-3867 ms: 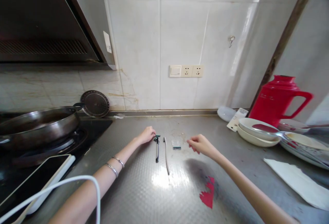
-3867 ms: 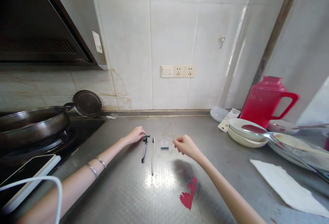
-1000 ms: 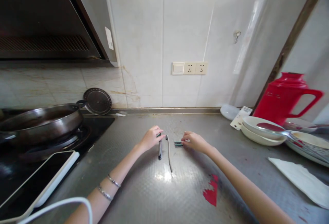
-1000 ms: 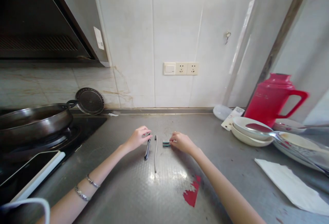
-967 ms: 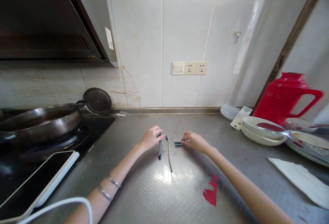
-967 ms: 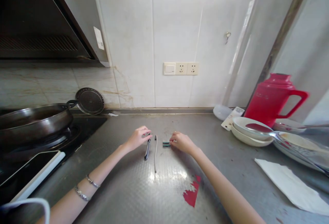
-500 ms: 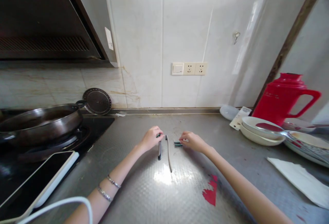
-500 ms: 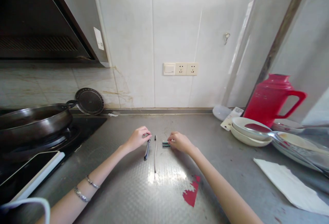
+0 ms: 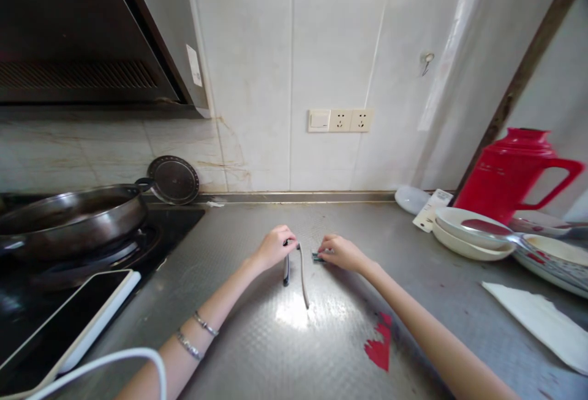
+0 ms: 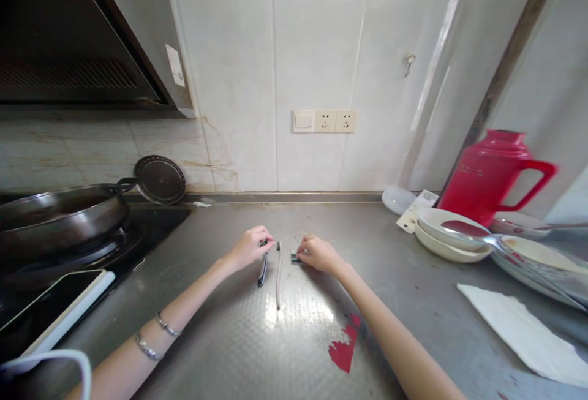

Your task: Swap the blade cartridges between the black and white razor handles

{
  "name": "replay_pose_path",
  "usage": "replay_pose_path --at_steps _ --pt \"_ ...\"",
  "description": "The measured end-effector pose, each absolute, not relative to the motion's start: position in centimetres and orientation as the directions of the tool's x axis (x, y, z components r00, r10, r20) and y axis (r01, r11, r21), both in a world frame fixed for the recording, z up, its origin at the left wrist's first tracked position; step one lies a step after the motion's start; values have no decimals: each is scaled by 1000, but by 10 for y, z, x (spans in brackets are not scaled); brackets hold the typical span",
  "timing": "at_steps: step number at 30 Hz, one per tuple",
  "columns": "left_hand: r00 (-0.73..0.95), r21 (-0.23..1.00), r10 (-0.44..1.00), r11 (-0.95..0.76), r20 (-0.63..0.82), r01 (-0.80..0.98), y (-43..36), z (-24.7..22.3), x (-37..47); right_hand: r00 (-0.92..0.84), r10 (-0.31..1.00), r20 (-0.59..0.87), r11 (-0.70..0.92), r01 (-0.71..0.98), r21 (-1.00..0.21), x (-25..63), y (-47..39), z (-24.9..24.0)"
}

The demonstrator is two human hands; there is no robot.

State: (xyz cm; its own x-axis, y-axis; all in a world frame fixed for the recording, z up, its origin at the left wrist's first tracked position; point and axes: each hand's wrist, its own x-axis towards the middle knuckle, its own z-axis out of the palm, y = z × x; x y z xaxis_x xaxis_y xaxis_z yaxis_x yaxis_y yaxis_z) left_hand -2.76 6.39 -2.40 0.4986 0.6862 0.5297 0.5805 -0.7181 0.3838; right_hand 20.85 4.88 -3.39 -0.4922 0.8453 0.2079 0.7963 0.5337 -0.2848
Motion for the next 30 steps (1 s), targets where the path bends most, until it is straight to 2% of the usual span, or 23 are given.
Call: replay_pose_path --at_steps 9,15,18,21,23,25,27,30 --pt "524 406 687 -723 503 559 61 -27 -20 -510 822 253 563 792 -234 207 45 -35" --pt "502 473 714 -699 487 536 59 -30 -15 -510 815 274 566 801 -193 207 46 -38" --pt "443 551 764 -646 469 529 56 -26 -11 -491 810 321 563 804 -190 206 44 -35" --pt "330 723 874 -481 356 496 53 -23 -4 -492 759 427 596 789 -151 204 36 -28" --pt "285 866 943 -281 169 414 51 -22 -1 -521 703 484 633 769 -92 201 30 -22" --pt "302 959 953 -60 -27 277 48 -20 2 -558 655 510 660 751 -26 198 25 -17" --pt "345 986 928 104 -144 133 45 -18 3 -592 618 517 680 733 26 196 23 -15" --pt "379 973 899 230 -220 19 41 -14 5 -636 581 509 714 698 57 194 21 -15"
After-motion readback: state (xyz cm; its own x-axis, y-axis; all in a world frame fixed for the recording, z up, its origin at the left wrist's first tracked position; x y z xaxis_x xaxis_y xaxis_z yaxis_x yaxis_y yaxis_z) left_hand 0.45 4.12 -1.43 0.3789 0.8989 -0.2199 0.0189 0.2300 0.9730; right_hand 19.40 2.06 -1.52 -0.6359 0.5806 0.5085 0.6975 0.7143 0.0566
